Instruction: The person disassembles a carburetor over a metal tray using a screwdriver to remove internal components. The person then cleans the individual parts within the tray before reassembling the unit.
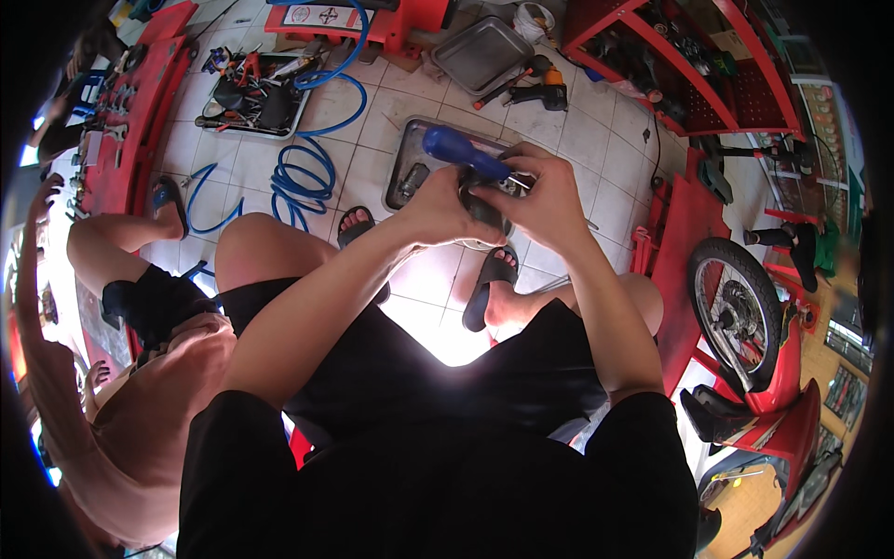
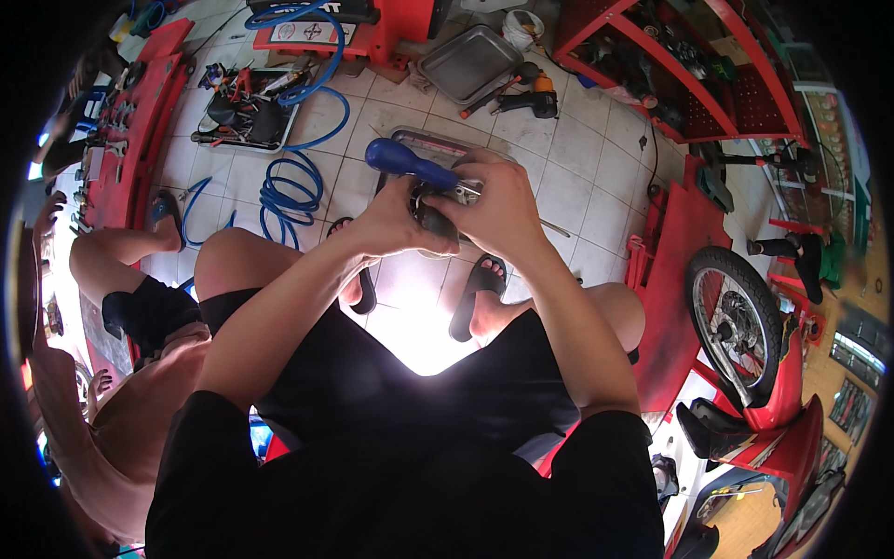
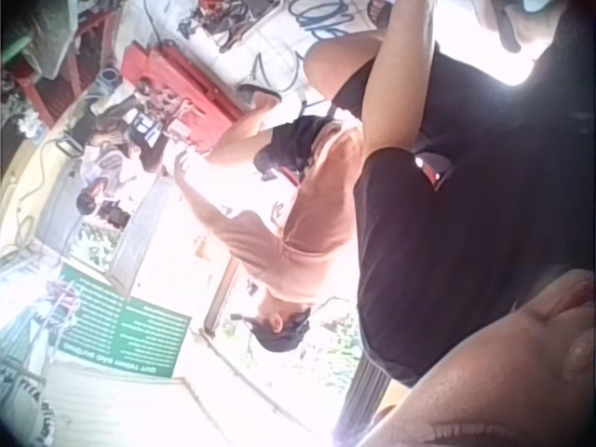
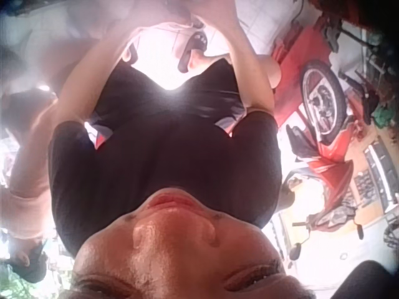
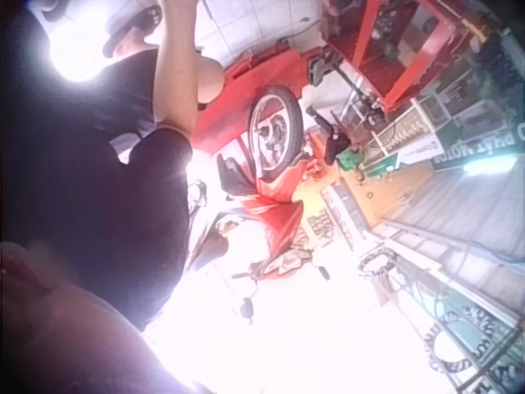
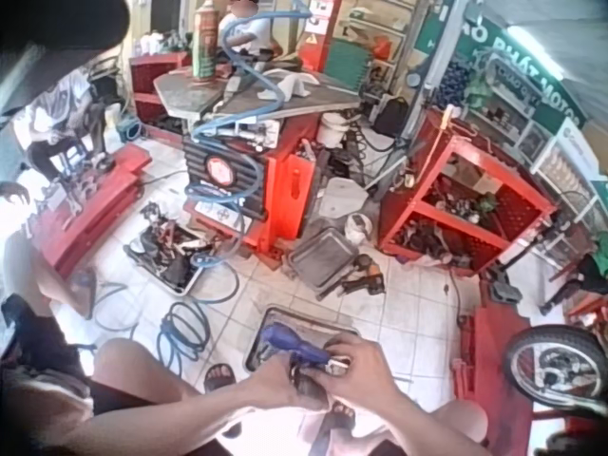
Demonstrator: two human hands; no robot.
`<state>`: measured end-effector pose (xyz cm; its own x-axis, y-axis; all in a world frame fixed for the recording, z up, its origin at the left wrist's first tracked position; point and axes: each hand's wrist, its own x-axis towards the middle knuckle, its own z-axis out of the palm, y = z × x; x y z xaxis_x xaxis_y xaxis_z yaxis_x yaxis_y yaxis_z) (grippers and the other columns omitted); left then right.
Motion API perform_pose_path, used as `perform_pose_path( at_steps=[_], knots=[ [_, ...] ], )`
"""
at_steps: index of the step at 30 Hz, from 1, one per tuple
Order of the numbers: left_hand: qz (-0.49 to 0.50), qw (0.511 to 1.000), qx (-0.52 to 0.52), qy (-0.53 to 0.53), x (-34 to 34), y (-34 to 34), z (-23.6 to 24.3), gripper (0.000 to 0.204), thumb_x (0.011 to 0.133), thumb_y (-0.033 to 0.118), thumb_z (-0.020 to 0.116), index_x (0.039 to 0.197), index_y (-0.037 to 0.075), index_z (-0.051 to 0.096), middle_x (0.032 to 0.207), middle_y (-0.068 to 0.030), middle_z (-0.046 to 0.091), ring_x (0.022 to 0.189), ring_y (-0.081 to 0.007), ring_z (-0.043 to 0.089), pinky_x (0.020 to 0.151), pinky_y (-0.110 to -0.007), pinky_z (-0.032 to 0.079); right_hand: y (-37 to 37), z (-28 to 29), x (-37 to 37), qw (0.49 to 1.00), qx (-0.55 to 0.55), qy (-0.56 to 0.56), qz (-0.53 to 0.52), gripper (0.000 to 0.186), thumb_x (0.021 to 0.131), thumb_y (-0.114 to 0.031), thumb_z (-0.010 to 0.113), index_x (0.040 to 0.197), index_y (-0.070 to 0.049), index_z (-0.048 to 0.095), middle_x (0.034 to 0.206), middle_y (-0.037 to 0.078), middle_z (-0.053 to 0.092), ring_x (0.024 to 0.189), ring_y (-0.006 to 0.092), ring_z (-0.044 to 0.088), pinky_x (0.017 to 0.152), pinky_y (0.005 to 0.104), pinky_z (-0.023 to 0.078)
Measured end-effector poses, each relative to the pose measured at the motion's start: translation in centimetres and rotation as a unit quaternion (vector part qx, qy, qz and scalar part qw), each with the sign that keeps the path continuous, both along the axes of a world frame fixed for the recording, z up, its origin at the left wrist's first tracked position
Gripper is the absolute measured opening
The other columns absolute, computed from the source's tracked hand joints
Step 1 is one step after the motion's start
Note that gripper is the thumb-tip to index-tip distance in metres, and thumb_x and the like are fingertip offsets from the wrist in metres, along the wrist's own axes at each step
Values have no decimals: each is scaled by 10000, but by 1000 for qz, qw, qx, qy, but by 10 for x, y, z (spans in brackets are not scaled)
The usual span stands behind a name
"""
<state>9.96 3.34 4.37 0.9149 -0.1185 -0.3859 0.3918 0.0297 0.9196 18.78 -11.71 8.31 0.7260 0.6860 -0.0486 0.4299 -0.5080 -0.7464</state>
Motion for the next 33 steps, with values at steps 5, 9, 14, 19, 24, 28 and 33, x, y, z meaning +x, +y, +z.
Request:
perform_pose_path(
  at_steps=[5,9,14,19,24,28,33],
  knots=[
    [22,999,-48,13,1,-3,-13,940,498,147,886,1306,-32,441,1242,-151,521,1147,-245,517,974,-344,433,0,-2,1,1000,-24,-1,-14,340,634,-235,800,861,3,714,928,116,669,853,311,647,771,364,503],
    [14,1000,26,6,0,-3,-19,940,498,157,882,1302,-51,442,1241,-154,529,1144,-251,529,986,-340,424,3,-4,1,998,-33,41,-15,332,645,-234,799,869,-3,716,909,112,675,826,290,655,759,358,507],
    [-14,999,23,18,0,-1,-19,948,498,158,879,1307,-60,435,1257,-171,517,1168,-258,512,997,-340,414,5,-9,-2,999,-3,44,-2,283,670,-168,808,862,10,699,848,58,639,722,156,572,634,287,447],
    [7,1000,-11,-20,0,-3,-20,861,463,245,865,1185,-82,528,1108,-204,611,1038,-286,606,888,-332,486,3,-10,-1,998,-16,68,-4,263,685,-131,809,866,16,687,824,18,618,689,86,532,582,248,414],
    [-5,998,-66,22,-1,-7,-19,872,501,144,865,1248,-87,480,1135,-173,588,1040,-243,589,881,-317,484,2,-8,2,997,-9,77,20,227,703,-71,788,873,22,671,851,12,617,731,90,558,618,238,434],
    [31,996,-84,28,-2,-14,-17,770,487,161,855,1136,-79,517,997,-149,619,900,-227,622,746,-324,515,0,-6,1,994,3,111,18,210,694,-46,779,867,30,688,863,33,622,707,97,555,555,233,407],
    [30,998,-28,46,-2,-17,-18,642,451,201,835,967,-54,549,776,-130,626,671,-222,636,516,-327,524,-2,-5,3,989,-5,146,13,203,711,-13,769,892,19,685,872,12,622,740,72,558,582,218,413]
  ],
)
